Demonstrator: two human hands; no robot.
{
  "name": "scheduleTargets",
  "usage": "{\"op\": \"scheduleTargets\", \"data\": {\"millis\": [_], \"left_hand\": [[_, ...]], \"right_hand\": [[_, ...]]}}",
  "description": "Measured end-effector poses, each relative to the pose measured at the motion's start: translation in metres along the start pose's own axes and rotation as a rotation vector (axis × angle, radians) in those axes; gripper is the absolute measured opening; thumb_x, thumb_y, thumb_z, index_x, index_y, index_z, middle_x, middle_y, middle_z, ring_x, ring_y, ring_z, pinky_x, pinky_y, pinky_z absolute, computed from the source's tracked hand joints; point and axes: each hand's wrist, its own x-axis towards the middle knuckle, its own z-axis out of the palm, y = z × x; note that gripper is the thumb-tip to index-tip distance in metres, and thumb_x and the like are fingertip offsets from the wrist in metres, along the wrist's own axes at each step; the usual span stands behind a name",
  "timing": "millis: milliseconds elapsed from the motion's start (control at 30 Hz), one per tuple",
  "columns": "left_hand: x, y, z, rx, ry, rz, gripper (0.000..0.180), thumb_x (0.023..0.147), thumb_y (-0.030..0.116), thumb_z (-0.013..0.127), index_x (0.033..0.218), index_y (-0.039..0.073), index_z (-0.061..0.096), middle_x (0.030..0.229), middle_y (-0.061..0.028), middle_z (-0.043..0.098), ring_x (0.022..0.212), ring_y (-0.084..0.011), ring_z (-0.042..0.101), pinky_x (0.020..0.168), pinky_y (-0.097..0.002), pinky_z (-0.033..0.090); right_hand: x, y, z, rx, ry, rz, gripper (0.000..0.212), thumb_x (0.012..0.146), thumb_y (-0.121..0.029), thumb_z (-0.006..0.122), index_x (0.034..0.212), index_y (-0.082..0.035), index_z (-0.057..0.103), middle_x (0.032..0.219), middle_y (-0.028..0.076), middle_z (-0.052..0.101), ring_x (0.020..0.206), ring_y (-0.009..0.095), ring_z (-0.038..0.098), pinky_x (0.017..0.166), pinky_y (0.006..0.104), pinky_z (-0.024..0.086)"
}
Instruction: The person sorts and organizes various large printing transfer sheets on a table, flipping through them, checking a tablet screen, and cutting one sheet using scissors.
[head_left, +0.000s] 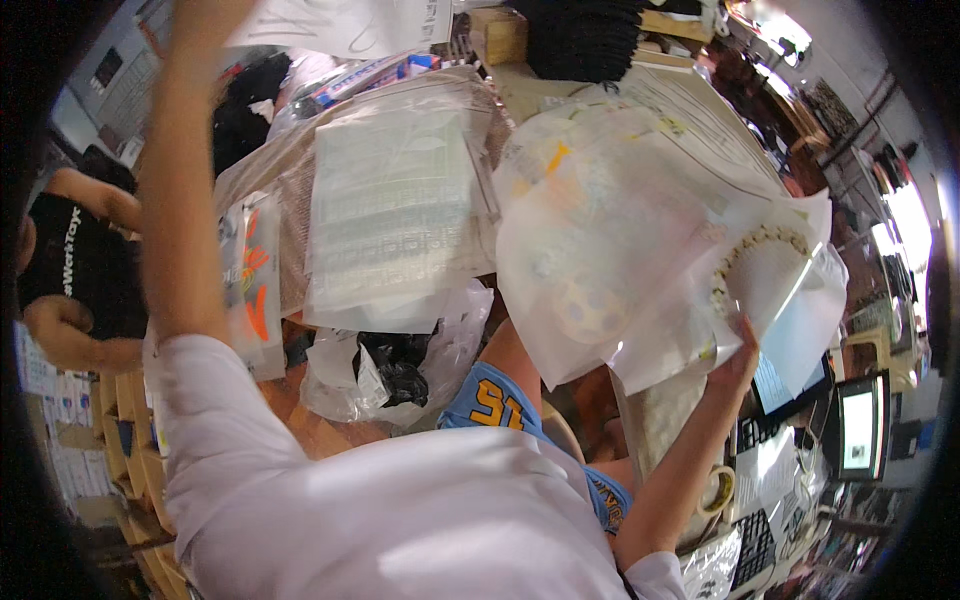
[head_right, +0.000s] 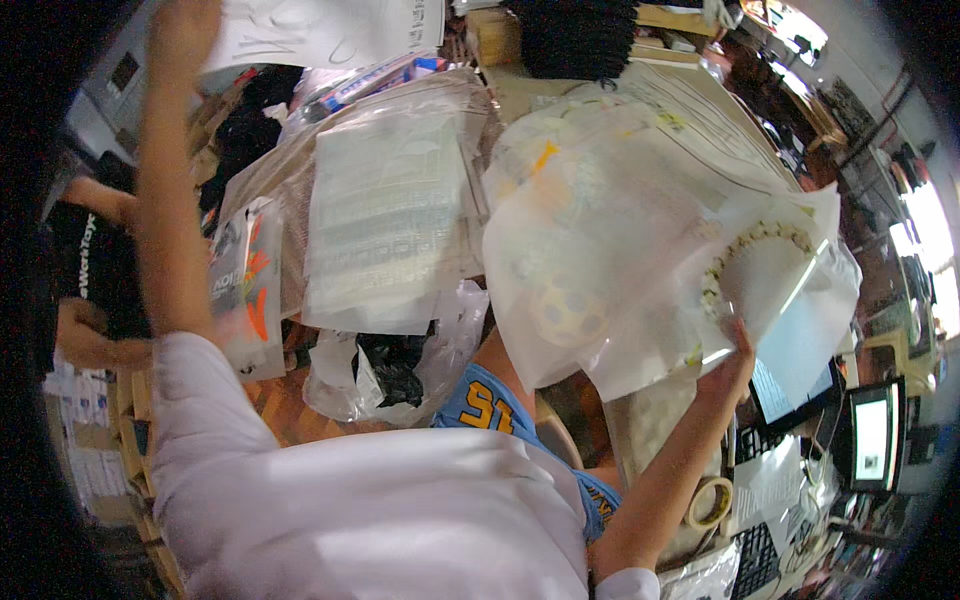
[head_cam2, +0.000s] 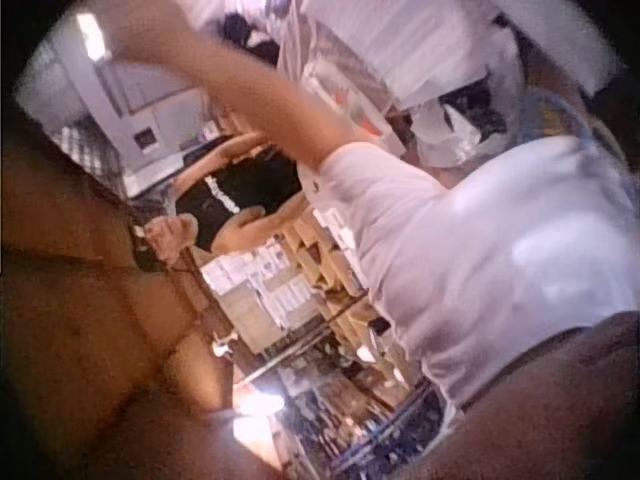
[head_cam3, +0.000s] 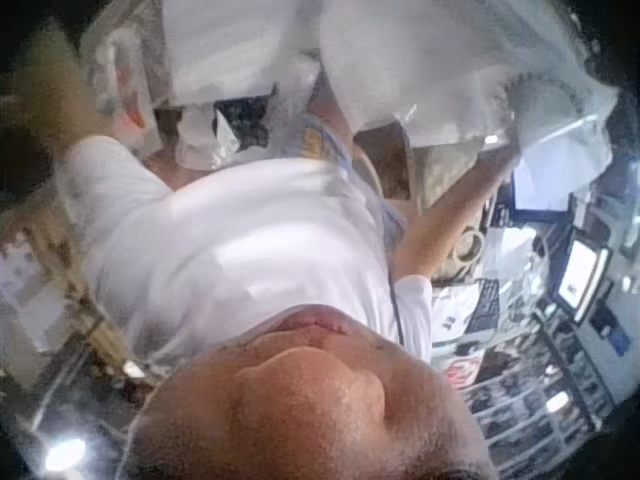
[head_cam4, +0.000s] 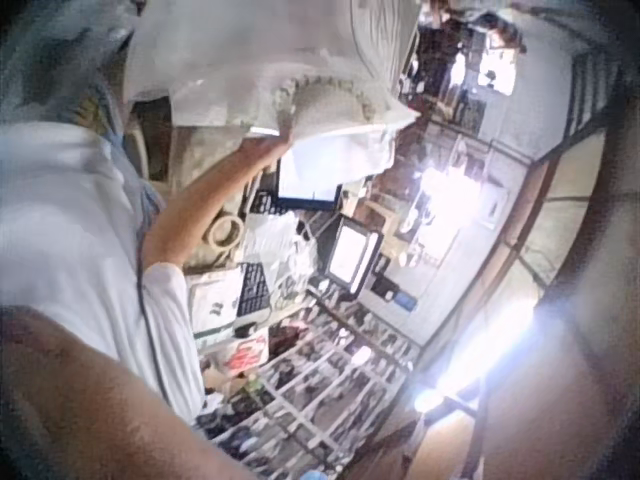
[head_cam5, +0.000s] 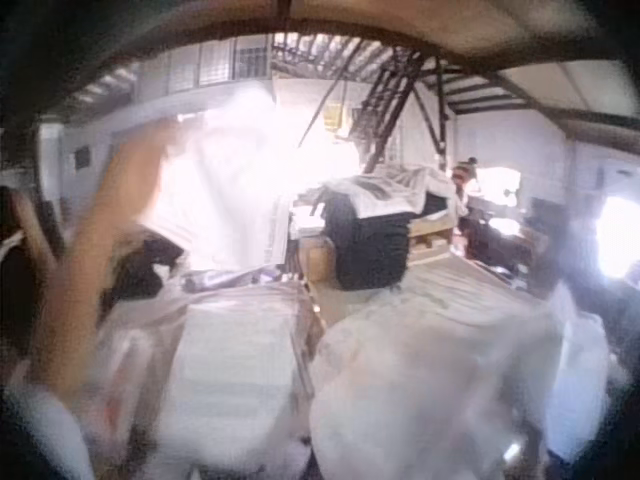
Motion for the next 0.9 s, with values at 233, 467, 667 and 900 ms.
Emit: {"op": "scheduleTargets", "data": {"millis": [233, 467, 667, 900], "left_hand": [[-0.241, 0.092, 0.09, -0.182, -0.451, -0.169, 0.064, 0.078, -0.01, 0.044, 0.132, 0.025, 0.048, 0.125, -0.006, 0.058, 0.114, -0.0321, 0.055, 0.099, -0.042, 0.042], [-0.36, 0.132, 0.156, -0.36, -0.741, -0.198, 0.063, 0.077, -0.01, 0.044, 0.134, 0.018, 0.046, 0.134, -0.0082, 0.05, 0.124, -0.0305, 0.046, 0.105, -0.0423, 0.035], [-0.352, 0.176, 0.137, -0.575, -0.76, -0.24, 0.058, 0.076, 0.012, 0.06, 0.133, 0.011, 0.048, 0.143, -0.0149, 0.037, 0.132, -0.033, 0.035, 0.109, -0.0454, 0.027], [-0.234, 0.35, 0.12, -1.219, -0.714, -0.107, 0.087, 0.078, 0.063, 0.055, 0.143, 0.009, 0.033, 0.151, -0.0189, 0.019, 0.141, -0.0352, 0.015, 0.113, -0.0446, 0.011]], "right_hand": [[-0.002, 0.0, 0.008, -0.12, 0.103, -0.007, 0.05, 0.084, -0.015, 0.059, 0.13, 0.0, 0.044, 0.113, 0.016, 0.059, 0.099, 0.029, 0.06, 0.084, 0.0414, 0.051], [-0.018, -0.006, 0.021, -0.137, 0.084, -0.063, 0.05, 0.084, -0.018, 0.06, 0.129, -0.001, 0.045, 0.114, 0.015, 0.059, 0.1, 0.03, 0.06, 0.085, 0.0426, 0.052], [-0.009, -0.001, 0.014, -0.114, 0.099, -0.096, 0.048, 0.083, -0.014, 0.061, 0.127, -0.002, 0.046, 0.111, 0.012, 0.059, 0.099, 0.029, 0.06, 0.086, 0.0436, 0.051], [-0.01, -0.005, 0.031, -0.053, 0.096, -0.092, 0.043, 0.085, -0.012, 0.058, 0.124, 0.002, 0.047, 0.112, 0.015, 0.059, 0.097, 0.029, 0.06, 0.083, 0.0417, 0.052]]}}
